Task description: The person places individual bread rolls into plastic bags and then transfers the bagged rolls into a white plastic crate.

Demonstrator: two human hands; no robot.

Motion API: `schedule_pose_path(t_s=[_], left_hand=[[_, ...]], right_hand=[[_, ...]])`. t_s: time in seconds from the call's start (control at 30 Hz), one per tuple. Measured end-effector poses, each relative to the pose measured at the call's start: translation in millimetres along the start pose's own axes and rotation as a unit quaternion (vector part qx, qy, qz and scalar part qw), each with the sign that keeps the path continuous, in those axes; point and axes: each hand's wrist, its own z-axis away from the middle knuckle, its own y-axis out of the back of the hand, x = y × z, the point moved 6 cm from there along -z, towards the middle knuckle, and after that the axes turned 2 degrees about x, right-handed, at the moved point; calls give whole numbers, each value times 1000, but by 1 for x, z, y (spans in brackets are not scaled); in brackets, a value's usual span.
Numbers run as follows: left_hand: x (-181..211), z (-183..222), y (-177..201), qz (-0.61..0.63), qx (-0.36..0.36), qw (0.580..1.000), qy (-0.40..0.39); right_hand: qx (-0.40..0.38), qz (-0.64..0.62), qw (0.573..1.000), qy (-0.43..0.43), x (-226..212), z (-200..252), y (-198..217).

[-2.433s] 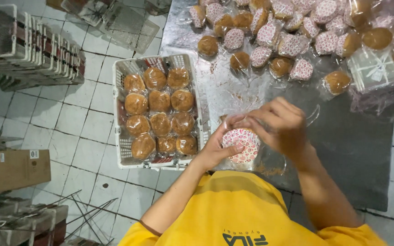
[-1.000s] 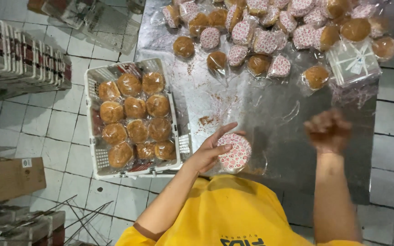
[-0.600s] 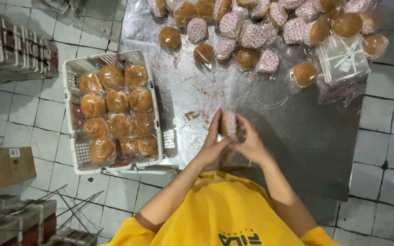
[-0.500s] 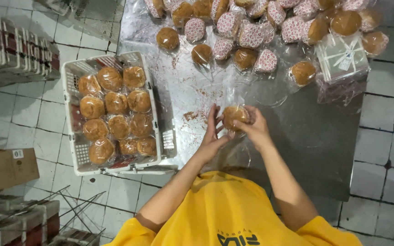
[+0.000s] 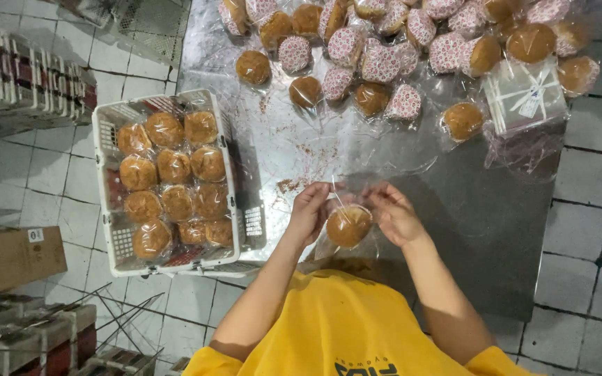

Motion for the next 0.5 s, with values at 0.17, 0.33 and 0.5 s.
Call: schedule_pose_path(t_s=[0.17,0.33,0.5], left_hand=[[14,-7,-20,-148,86,984,-48],[-50,-64,82,-377,146,907,-115],[-134,-70,173,-539,215,811,69]], right_hand=[[47,-52,997,-11,29,-62,75],[171,215,961,18,89,-90,150],[251,237,928,-140,162,-49,154]])
